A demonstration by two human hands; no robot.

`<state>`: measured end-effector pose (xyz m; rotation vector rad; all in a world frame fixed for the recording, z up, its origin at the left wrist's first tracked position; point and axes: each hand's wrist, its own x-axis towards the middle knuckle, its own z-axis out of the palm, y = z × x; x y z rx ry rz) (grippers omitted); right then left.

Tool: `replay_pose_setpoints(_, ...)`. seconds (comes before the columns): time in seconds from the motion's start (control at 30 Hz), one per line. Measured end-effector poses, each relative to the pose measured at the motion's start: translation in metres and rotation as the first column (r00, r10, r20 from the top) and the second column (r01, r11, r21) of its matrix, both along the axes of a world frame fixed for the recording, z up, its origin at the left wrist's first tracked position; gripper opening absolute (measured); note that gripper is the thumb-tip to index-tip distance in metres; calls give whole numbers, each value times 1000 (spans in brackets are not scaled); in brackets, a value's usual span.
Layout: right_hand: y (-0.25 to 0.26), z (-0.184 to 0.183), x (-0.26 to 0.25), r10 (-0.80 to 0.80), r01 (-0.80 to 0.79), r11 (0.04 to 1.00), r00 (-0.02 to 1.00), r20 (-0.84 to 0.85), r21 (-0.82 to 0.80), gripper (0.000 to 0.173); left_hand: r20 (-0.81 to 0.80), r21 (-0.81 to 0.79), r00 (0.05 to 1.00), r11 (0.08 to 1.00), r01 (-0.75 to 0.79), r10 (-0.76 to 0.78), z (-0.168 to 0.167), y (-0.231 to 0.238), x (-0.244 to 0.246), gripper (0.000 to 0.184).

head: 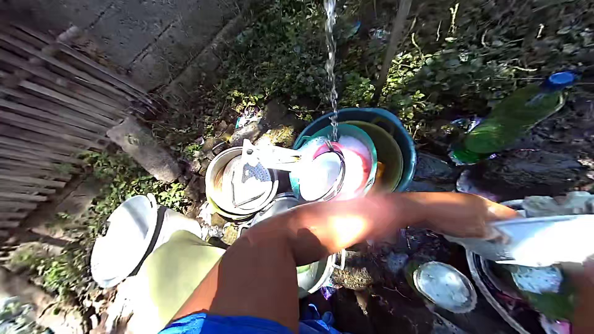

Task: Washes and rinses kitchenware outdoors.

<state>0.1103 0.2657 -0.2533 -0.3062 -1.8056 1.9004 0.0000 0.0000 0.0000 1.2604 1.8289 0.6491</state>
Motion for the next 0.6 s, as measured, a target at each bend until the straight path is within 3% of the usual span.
replay_pose_setpoints(0.07, -59, 69, -22, -28, 22, 999, 984, 174, 34, 30, -67, -43, 997, 998, -38, 35, 27, -37, -22, 26)
replay_pose_setpoints(0.13, -88, 107, -39, 12, -10, 1000, 958, 287, -9, 30, -133, -2, 984, 992, -123, 121, 54, -79, -49, 25)
replay_pose_setpoints(0.23, -100, 108, -57, 140, -136, 990, 953, 270, -33, 28, -281, 48, 914, 956, -291, 292, 95, -155, -96, 26)
replay_pose_setpoints(0.37, -118, 110, -93, 309, -348, 937, 844, 439, 10, 32, -496, 147, 652, 796, -587, 573, 137, -276, -148, 25)
replay_pose_setpoints(0.47, -150, 132, -114, 493, -518, 851, 735, 466, -83, 25, -467, 228, 459, 605, -763, 756, 139, -356, -199, 24)
replay_pose_setpoints(0.53, -176, 154, -123, 557, -584, 801, 648, 519, -130, 21, -393, 190, 366, 464, -865, 843, 119, -397, -242, 34)
replay_pose_setpoints(0.6, -201, 179, -130, 510, -627, 775, 542, 668, -82, 29, -415, 131, 299, 382, -915, 859, 83, -422, -284, 35)
